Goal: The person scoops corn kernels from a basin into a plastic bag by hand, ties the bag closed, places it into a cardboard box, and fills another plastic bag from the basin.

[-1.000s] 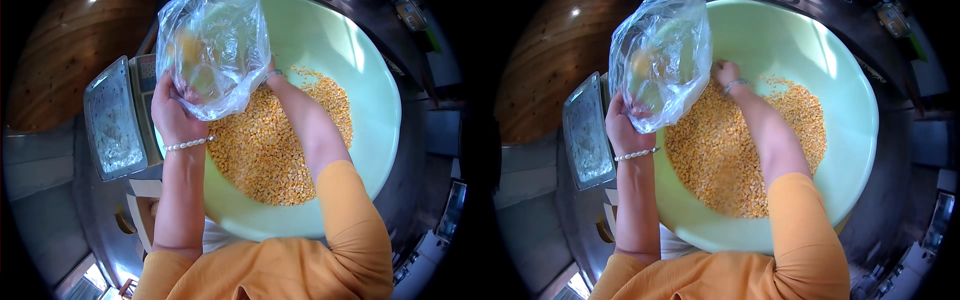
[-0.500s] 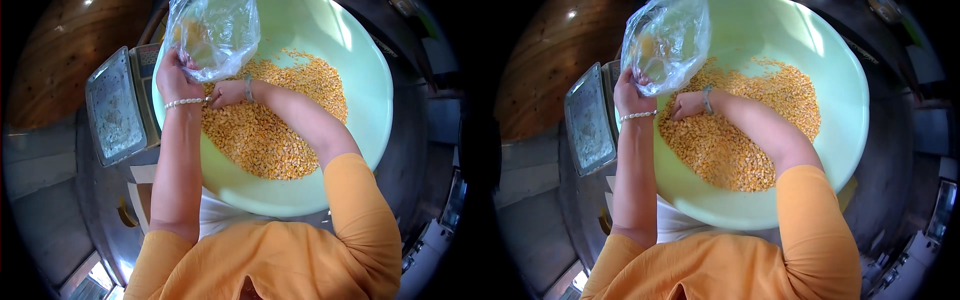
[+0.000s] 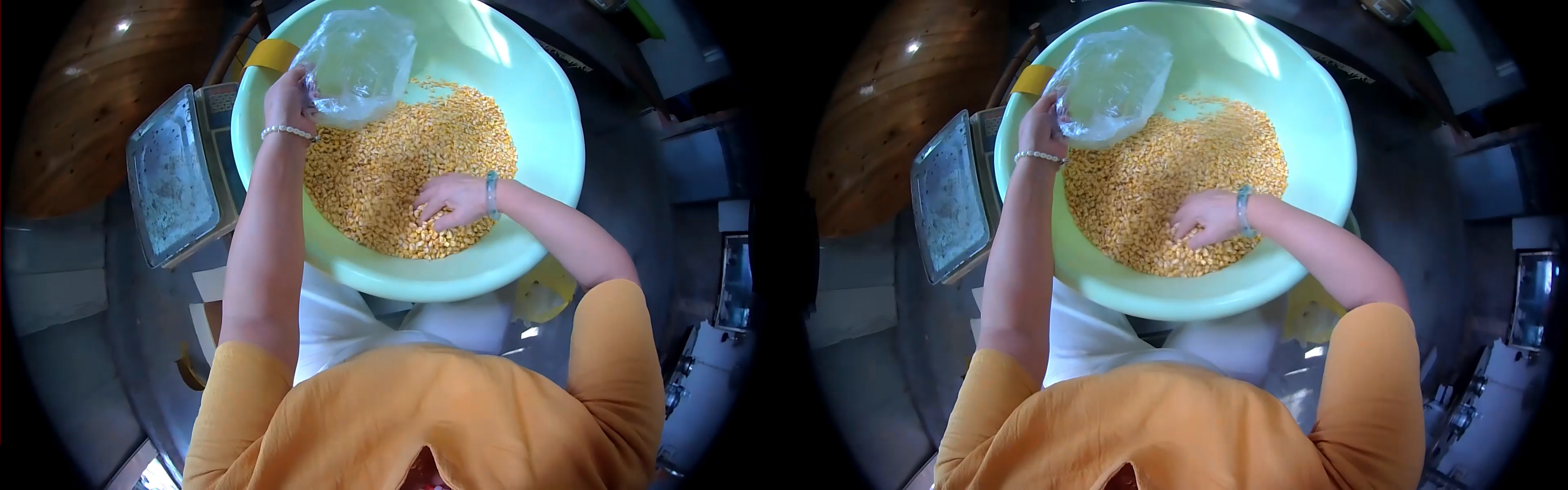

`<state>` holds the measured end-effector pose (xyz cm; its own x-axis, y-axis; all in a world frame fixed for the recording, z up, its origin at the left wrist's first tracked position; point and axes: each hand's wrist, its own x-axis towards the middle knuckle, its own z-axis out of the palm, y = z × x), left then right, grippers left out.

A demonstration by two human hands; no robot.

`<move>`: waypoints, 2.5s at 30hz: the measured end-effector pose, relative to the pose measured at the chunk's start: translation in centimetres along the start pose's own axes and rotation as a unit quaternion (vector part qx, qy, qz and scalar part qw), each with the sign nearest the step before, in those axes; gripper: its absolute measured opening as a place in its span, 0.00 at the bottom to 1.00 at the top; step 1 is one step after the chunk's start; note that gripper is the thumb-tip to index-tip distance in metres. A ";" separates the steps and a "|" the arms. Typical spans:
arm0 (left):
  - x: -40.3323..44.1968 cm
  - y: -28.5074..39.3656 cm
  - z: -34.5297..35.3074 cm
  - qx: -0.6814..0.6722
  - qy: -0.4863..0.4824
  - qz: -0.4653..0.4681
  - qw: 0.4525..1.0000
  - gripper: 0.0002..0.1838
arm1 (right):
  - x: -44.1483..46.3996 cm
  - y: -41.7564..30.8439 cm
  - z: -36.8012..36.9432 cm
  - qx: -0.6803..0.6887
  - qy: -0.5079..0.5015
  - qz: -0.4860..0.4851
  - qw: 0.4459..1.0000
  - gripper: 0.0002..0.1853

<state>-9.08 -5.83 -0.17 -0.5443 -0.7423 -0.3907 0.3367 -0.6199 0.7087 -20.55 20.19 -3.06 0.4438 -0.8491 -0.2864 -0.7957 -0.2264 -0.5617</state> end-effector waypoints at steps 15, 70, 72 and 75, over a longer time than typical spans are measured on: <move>-0.2 -5.7 -0.5 0.579 -0.176 0.072 0.793 0.15 | 1.8 -2.8 -5.6 0.212 0.421 0.159 0.868 0.10; -5.9 -2.5 -2.4 0.896 -0.089 0.037 0.434 0.23 | 0.6 7.3 -3.2 -0.008 0.423 0.452 0.785 0.11; -5.7 -2.6 -2.7 0.889 -0.097 0.015 0.448 0.23 | 1.3 7.9 -1.4 0.031 0.326 0.488 0.809 0.14; -5.1 -3.3 -3.3 0.880 -0.093 0.032 0.464 0.15 | 2.7 5.7 -0.3 0.053 0.258 0.530 0.806 0.18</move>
<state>-4.92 -0.82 -2.45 -0.6888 -0.6086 -0.3939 -0.7037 0.6919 0.1615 -24.03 16.45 -6.77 -0.7152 -0.6297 -0.3031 -0.5626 0.7761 -0.2848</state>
